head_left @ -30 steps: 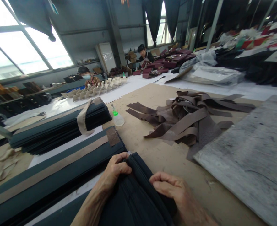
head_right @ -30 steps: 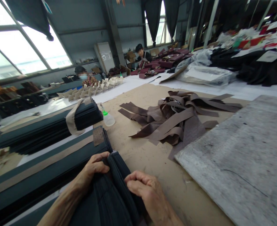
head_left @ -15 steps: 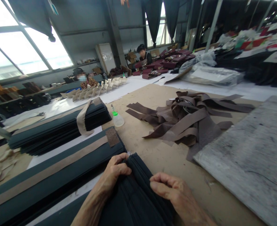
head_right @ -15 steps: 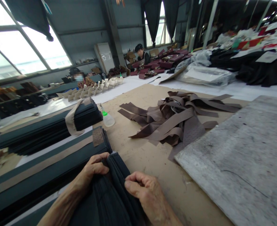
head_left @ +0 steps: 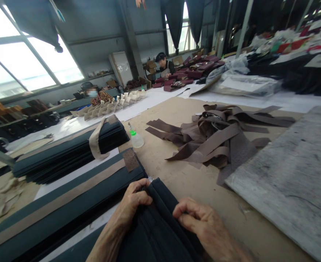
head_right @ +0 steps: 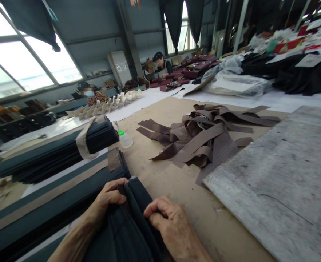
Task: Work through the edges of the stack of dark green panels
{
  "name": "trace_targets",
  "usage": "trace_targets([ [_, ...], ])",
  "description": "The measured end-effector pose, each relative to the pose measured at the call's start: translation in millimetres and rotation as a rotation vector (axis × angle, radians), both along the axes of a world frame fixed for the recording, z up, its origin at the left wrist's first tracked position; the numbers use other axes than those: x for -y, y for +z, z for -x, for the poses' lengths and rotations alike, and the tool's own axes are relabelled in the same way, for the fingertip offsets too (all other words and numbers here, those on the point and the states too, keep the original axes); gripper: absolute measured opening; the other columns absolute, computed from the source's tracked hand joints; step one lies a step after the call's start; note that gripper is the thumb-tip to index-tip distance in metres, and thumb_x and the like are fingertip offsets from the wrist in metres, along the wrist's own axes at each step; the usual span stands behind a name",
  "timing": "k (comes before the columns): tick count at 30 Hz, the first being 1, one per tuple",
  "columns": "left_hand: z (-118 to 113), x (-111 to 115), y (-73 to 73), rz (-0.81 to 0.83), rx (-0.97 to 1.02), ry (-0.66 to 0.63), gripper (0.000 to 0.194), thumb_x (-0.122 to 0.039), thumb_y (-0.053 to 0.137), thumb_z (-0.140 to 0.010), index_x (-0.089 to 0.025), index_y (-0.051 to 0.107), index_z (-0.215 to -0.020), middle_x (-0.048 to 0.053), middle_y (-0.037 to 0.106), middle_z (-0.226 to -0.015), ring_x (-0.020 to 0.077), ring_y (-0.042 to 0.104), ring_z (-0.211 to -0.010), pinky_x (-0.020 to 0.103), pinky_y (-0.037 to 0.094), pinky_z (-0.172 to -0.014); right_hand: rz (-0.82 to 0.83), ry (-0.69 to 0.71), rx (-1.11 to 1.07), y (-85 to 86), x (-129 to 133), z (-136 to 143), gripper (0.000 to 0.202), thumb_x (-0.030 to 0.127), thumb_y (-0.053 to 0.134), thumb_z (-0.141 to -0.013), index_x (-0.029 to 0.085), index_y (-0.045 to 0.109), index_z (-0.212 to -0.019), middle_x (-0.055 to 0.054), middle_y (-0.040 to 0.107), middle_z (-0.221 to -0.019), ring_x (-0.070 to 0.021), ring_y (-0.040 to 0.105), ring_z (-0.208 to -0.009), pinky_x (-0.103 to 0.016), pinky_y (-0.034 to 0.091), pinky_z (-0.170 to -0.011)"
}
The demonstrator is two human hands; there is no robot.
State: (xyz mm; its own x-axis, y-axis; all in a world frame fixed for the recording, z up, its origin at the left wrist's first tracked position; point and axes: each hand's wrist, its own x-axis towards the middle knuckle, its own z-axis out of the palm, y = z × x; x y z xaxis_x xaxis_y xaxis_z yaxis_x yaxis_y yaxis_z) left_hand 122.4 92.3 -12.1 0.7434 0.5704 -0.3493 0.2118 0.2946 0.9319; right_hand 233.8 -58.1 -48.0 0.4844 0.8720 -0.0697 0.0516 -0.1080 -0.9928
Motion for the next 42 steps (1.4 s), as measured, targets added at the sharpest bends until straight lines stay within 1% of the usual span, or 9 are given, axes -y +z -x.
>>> trace_targets([
  [6,1,2,2.1,-0.028,-0.032,0.044,0.029,-0.015,0.053,-0.048,-0.014,0.061,-0.076,0.0,0.057,-0.062,0.0162,0.052,-0.057,0.023,0.04,-0.049,0.007,0.064,0.184,10.9,3,1,0.02,0.037,0.051,-0.079,0.021,0.061,-0.072,0.003,0.056,-0.072,-0.0137,0.051,-0.069,-0.023,0.033,-0.062],
  [12,3,-2,-2.1,-0.034,-0.032,-0.004,0.036,-0.016,0.052,-0.05,-0.014,0.062,-0.084,0.002,0.058,-0.065,0.0177,0.052,-0.057,0.026,0.04,-0.052,0.071,0.009,0.278,0.5,1,4,0.015,0.032,0.051,-0.075,0.02,0.057,-0.069,0.003,0.058,-0.07,-0.0143,0.053,-0.069,-0.025,0.035,-0.065],
  [17,2,-7,-4.9,-0.216,0.043,-0.048,0.054,-0.016,0.048,-0.046,-0.014,0.062,-0.098,0.007,0.061,-0.098,0.0264,0.051,-0.095,0.032,0.038,-0.079,0.12,-0.126,0.512,-11.5,-1,10,0.017,0.03,0.043,-0.078,0.019,0.051,-0.068,-0.001,0.057,-0.07,-0.0169,0.052,-0.066,-0.029,0.035,-0.063],
  [20,2,-7,-3.9,-0.357,0.05,-0.049,0.044,-0.016,0.048,-0.046,-0.014,0.065,-0.087,0.007,0.058,-0.107,0.0277,0.046,-0.104,0.032,0.033,-0.085,0.116,-0.11,0.577,-16.3,-1,12,0.018,0.029,0.041,-0.08,0.019,0.05,-0.07,-0.002,0.056,-0.071,-0.0175,0.052,-0.066,-0.03,0.036,-0.063],
  [24,3,-3,-1.9,-0.345,0.048,-0.089,0.026,-0.017,0.049,-0.051,-0.013,0.064,-0.072,0.007,0.062,-0.084,0.0228,0.053,-0.085,0.027,0.037,-0.07,0.098,-0.172,0.663,-18.5,1,13,0.011,0.025,0.043,-0.079,0.018,0.051,-0.077,-0.002,0.056,-0.072,-0.0176,0.053,-0.062,-0.031,0.037,-0.059],
  [27,4,-2,-2.2,-0.292,-0.012,-0.1,0.021,-0.019,0.051,-0.053,-0.012,0.063,-0.07,0.005,0.058,-0.062,0.017,0.049,-0.061,0.025,0.033,-0.056,-0.082,-0.286,0.796,-13.0,4,13,0.017,0.021,0.043,-0.079,0.017,0.056,-0.089,-0.007,0.056,-0.094,-0.0203,0.055,-0.082,-0.031,0.04,-0.07],
  [30,4,-3,-3.7,-0.305,-0.038,-0.113,0.018,-0.023,0.053,-0.058,-0.012,0.061,-0.07,0.004,0.056,-0.06,0.0147,0.046,-0.056,0.024,0.03,-0.053,-0.151,-0.233,0.571,-2.8,5,12,0.019,0.027,0.044,-0.082,0.017,0.06,-0.085,-0.005,0.056,-0.091,-0.0194,0.053,-0.083,-0.028,0.038,-0.073],
  [35,3,-5,-3.3,-0.404,-0.02,-0.14,0.017,-0.027,0.053,-0.063,-0.013,0.061,-0.069,0.001,0.051,-0.06,0.0123,0.04,-0.058,0.023,0.027,-0.055,0.108,0.064,0.029,7.2,3,10,0.037,0.045,0.043,-0.082,0.016,0.06,-0.068,0.003,0.031,-0.052,-0.0106,0.029,-0.048,-0.024,0.02,-0.044],
  [42,4,-5,-1.8,-0.42,-0.013,-0.155,0.017,-0.027,0.052,-0.063,-0.013,0.059,-0.067,0.001,0.049,-0.06,0.0125,0.039,-0.059,0.024,0.027,-0.056,0.125,0.042,-0.197,1.3,1,13,0.036,0.049,0.053,-0.072,0.014,0.061,-0.067,0.002,0.031,-0.053,-0.0098,0.026,-0.05,-0.024,0.017,-0.047],
])
